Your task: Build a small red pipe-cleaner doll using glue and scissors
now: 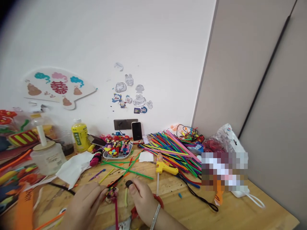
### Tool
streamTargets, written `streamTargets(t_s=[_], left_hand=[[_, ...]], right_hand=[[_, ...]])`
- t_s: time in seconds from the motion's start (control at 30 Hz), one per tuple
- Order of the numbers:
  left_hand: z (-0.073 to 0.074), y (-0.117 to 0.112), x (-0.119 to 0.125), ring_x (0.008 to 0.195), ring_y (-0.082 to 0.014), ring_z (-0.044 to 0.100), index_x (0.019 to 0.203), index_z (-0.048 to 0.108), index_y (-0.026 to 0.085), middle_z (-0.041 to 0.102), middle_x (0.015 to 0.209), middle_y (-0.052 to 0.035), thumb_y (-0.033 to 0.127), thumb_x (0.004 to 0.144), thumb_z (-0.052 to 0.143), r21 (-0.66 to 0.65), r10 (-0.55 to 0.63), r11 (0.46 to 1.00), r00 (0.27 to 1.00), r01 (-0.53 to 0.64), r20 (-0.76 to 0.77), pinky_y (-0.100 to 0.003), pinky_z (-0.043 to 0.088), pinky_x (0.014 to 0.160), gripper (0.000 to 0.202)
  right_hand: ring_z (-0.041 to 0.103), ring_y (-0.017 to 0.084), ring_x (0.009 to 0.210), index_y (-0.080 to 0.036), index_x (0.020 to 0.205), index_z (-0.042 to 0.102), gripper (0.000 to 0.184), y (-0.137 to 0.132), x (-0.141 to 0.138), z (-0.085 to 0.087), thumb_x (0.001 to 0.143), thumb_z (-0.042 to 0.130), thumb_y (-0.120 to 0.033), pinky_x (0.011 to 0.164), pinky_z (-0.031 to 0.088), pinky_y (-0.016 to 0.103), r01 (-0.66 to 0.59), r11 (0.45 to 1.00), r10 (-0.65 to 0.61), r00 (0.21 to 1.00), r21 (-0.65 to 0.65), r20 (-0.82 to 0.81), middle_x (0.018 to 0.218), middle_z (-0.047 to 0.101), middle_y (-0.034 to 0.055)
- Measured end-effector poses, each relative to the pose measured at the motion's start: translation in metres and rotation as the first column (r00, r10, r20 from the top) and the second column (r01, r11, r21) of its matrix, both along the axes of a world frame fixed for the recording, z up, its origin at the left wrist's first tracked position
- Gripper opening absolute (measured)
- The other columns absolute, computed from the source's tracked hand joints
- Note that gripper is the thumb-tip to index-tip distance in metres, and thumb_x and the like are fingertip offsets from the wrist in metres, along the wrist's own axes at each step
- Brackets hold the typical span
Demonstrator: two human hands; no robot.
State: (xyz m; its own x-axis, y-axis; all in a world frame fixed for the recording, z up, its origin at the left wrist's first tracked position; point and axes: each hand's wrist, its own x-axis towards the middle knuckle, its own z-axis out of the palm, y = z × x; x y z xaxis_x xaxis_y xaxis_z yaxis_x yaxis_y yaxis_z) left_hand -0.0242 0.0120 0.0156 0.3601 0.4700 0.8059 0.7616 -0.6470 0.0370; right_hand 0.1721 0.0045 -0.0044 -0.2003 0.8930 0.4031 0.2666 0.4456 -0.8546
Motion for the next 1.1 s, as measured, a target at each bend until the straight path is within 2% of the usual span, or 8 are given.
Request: streamTargets(t_s=[0.1,0.3,0.53,0.67,0.8,0.87,0.97,1.1], left_hand=[[-0.001,-0.002,0.001,0.052,-0.0157,0.051,0.059,0.049,0.023,0.053,0.055,0.0007,0.027,0.086,0.038,-0.075,0.030,0.997,1.000,-0.030,-0.009,-0.027,0.040,0.053,0.029],[-0.004,-0.004,0.006,0.056,-0.0167,0.051,0.064,0.046,0.023,0.053,0.061,-0.0003,0.023,0.084,0.038,-0.162,-0.056,0.986,0.998,0.049,-0.040,-0.028,0.041,0.055,0.022],[-0.010,-0.007,0.013,0.061,-0.0175,0.053,0.072,0.052,0.023,0.056,0.065,-0.0013,0.022,0.086,0.039,-0.256,-0.093,0.962,0.995,0.099,0.035,-0.028,0.042,0.057,0.019],[-0.009,-0.006,0.012,0.064,-0.0179,0.055,0.076,0.053,0.023,0.057,0.067,-0.0015,0.027,0.088,0.036,-0.364,-0.072,0.923,0.986,0.121,0.147,-0.027,0.045,0.059,0.021],[-0.010,-0.002,0.007,0.063,-0.0175,0.055,0.074,0.053,0.022,0.058,0.066,-0.0008,0.028,0.088,0.037,-0.396,-0.031,0.914,0.989,0.088,0.148,-0.027,0.044,0.060,0.022],[-0.011,0.000,0.004,0.063,-0.0179,0.055,0.073,0.053,0.022,0.057,0.065,-0.0006,0.028,0.087,0.039,-0.366,-0.004,0.929,0.992,0.052,0.130,-0.028,0.043,0.061,0.021],[-0.012,0.001,0.002,0.063,-0.0181,0.054,0.075,0.054,0.022,0.057,0.066,-0.0008,0.027,0.087,0.040,-0.320,0.008,0.947,0.994,0.026,0.105,-0.029,0.041,0.062,0.019],[-0.011,-0.001,0.004,0.065,-0.0176,0.054,0.079,0.054,0.021,0.057,0.068,-0.0010,0.023,0.088,0.039,-0.287,-0.010,0.957,0.996,0.034,0.084,-0.028,0.040,0.062,0.018]], right_hand=[[0.049,0.016,0.072,-0.019,0.089,0.057,0.037,-0.002,-0.004,0.000,0.087,0.037,-0.050,0.067,0.041,0.026,-0.052,0.999,0.052,0.996,-0.007,-0.072,0.077,0.054,0.0021],[0.031,0.008,0.048,-0.017,0.089,0.056,0.043,0.004,-0.009,-0.006,0.062,0.069,-0.049,0.045,0.031,0.020,-0.079,0.960,-0.004,0.955,-0.267,-0.297,0.055,0.034,-0.0083],[0.033,0.009,0.050,-0.017,0.070,0.052,0.029,0.009,-0.007,-0.006,0.068,0.063,-0.044,0.048,0.032,0.021,-0.022,0.964,-0.060,0.953,-0.264,-0.297,0.059,0.041,-0.0052],[0.036,0.010,0.052,-0.018,0.070,0.051,0.029,0.010,-0.007,-0.005,0.068,0.063,-0.045,0.050,0.034,0.023,0.016,0.966,-0.087,0.960,-0.260,-0.265,0.060,0.043,-0.0041],[0.044,0.014,0.063,-0.018,0.074,0.054,0.037,0.010,-0.006,-0.005,0.069,0.059,-0.054,0.058,0.039,0.025,0.043,0.980,-0.091,0.966,-0.194,-0.242,0.067,0.049,-0.0010],[0.045,0.014,0.062,-0.018,0.073,0.053,0.045,0.010,-0.005,-0.007,0.070,0.054,-0.062,0.056,0.038,0.024,0.021,0.978,-0.071,0.968,-0.207,-0.241,0.066,0.048,-0.0011],[0.038,0.009,0.048,-0.018,0.064,0.046,0.056,0.010,-0.006,-0.010,0.067,0.043,-0.074,0.044,0.029,0.021,-0.100,0.937,0.006,0.963,-0.334,-0.270,0.055,0.041,-0.0042],[0.028,0.006,0.042,-0.019,0.059,0.042,0.059,0.009,-0.007,-0.007,0.063,0.043,-0.077,0.039,0.018,0.020,-0.180,0.904,0.050,0.946,-0.389,-0.321,0.054,0.036,-0.0057]])
